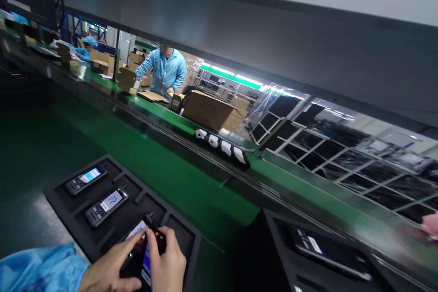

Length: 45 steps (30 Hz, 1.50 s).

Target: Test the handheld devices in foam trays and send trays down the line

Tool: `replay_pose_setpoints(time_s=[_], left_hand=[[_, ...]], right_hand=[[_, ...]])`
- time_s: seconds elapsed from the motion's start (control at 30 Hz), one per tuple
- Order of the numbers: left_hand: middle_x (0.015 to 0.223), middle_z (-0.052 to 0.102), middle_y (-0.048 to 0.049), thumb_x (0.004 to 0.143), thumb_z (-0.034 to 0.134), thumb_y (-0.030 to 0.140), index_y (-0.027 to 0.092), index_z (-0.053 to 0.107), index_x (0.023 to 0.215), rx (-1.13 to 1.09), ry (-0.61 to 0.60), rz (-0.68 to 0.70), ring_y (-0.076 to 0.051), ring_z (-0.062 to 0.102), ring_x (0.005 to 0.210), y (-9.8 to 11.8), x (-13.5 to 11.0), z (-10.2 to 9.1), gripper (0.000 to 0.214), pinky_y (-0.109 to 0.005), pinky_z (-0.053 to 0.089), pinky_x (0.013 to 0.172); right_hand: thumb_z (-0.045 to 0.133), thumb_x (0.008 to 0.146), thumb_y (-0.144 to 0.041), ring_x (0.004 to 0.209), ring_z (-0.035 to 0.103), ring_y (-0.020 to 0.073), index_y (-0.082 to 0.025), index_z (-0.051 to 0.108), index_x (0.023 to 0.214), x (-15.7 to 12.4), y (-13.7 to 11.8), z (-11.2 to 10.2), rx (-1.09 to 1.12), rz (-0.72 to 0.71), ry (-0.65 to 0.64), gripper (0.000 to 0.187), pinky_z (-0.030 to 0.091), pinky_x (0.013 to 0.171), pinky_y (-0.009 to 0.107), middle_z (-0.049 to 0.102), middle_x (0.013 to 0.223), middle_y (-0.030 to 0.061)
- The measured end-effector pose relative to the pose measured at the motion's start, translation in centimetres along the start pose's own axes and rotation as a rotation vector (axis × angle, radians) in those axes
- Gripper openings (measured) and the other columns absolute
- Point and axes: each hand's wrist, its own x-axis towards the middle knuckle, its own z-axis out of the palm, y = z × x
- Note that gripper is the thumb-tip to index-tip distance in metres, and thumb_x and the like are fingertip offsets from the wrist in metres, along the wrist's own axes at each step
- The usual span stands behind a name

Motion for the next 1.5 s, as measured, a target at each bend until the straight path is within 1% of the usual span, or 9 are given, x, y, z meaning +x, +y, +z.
replay_pose_setpoints(time_s=[0.17,0.3,0.43,0.53,0.8,1.03,1.27,1.37,1.5], left_hand=[[0.16,0.017,0.004,0.065,0.077,0.047,0.042,0.005,0.149,-0.035,0.023,-0.092,-0.034,0.022,0.145,0.4,-0.6,1.0,0.111,-0.046,0.027,0.119],[0.156,0.031,-0.0015,0.063,0.078,0.042,0.038,0.021,0.151,-0.043,0.24,-0.058,-0.033,0.027,0.144,1.4,-0.4,0.1,0.104,-0.043,0.027,0.119],[0.148,0.043,-0.014,0.073,0.065,0.049,0.014,0.029,0.148,-0.516,0.267,-0.044,-0.033,0.038,0.138,3.2,0.5,-2.5,0.09,-0.043,0.03,0.116],[0.14,0.051,-0.0135,0.076,0.061,0.053,0.014,0.037,0.142,-0.704,0.289,-0.165,-0.032,0.043,0.133,4.0,1.1,-3.7,0.08,-0.044,0.035,0.113],[0.135,0.056,-0.0084,0.08,0.059,0.053,0.019,0.039,0.139,-0.688,0.314,-0.219,-0.025,0.048,0.13,4.0,0.9,-3.6,0.071,-0.038,0.038,0.111],[0.13,0.059,-0.01,0.074,0.068,0.05,0.018,0.047,0.131,-0.617,0.362,-0.175,-0.028,0.052,0.125,3.2,0.9,-3.3,0.069,-0.042,0.038,0.11],[0.132,0.058,-0.0106,0.07,0.066,0.049,0.017,0.047,0.129,-0.568,0.545,-0.163,-0.029,0.05,0.128,2.4,1.0,-3.2,0.07,-0.041,0.036,0.112],[0.132,0.058,-0.0106,0.072,0.063,0.048,0.016,0.048,0.129,-0.545,0.494,-0.217,-0.029,0.049,0.129,3.1,1.2,-3.7,0.067,-0.042,0.037,0.112],[0.13,0.06,-0.0094,0.077,0.058,0.047,0.015,0.046,0.135,-0.539,0.26,-0.272,-0.029,0.051,0.127,3.8,1.2,-5.1,0.067,-0.042,0.04,0.108]], right_hand=[[0.058,0.077,-0.062,0.081,0.07,0.0236,-0.029,0.067,0.087,-1.4,-1.3,1.4,0.093,0.021,0.14,0.036,0.055,0.079,0.028,0.073,0.086,0.0007],[0.061,0.078,-0.058,0.1,0.069,0.024,-0.029,0.065,0.107,-1.5,-1.6,1.2,0.324,0.077,-0.092,0.041,0.056,0.086,0.029,0.072,0.107,0.0036],[0.067,0.077,-0.05,0.108,0.065,0.0223,-0.028,0.055,0.128,-1.5,-1.8,1.2,0.643,0.119,-0.325,0.057,0.056,0.092,0.033,0.065,0.126,0.0081],[0.076,0.071,-0.042,0.107,0.065,0.0227,-0.026,0.062,0.121,-1.8,-1.7,1.8,0.665,0.106,-0.377,0.055,0.054,0.095,0.036,0.066,0.123,0.008],[0.078,0.069,-0.031,0.098,0.066,0.0206,-0.026,0.066,0.116,-2.7,-0.9,3.0,0.5,0.023,-0.289,0.049,0.053,0.096,0.04,0.068,0.117,0.0066],[0.079,0.067,-0.045,0.089,0.068,0.019,-0.023,0.065,0.117,-2.6,-0.7,3.9,0.641,0.181,-0.194,0.057,0.059,0.081,0.032,0.071,0.099,0.0067],[0.077,0.066,-0.055,0.12,0.059,0.0244,-0.033,0.057,0.131,-4.2,-0.8,5.3,0.89,0.31,-0.518,0.071,0.047,0.104,0.04,0.058,0.137,0.0057],[0.08,0.064,-0.048,0.131,0.05,0.0244,-0.036,0.051,0.135,-4.2,-1.8,5.1,1.021,0.314,-0.607,0.077,0.036,0.112,0.042,0.055,0.141,0.0011],[0.082,0.062,-0.045,0.125,0.056,0.0272,-0.029,0.053,0.134,-3.4,-2.5,4.6,0.982,0.315,-0.54,0.079,0.038,0.111,0.046,0.062,0.132,0.0044]])
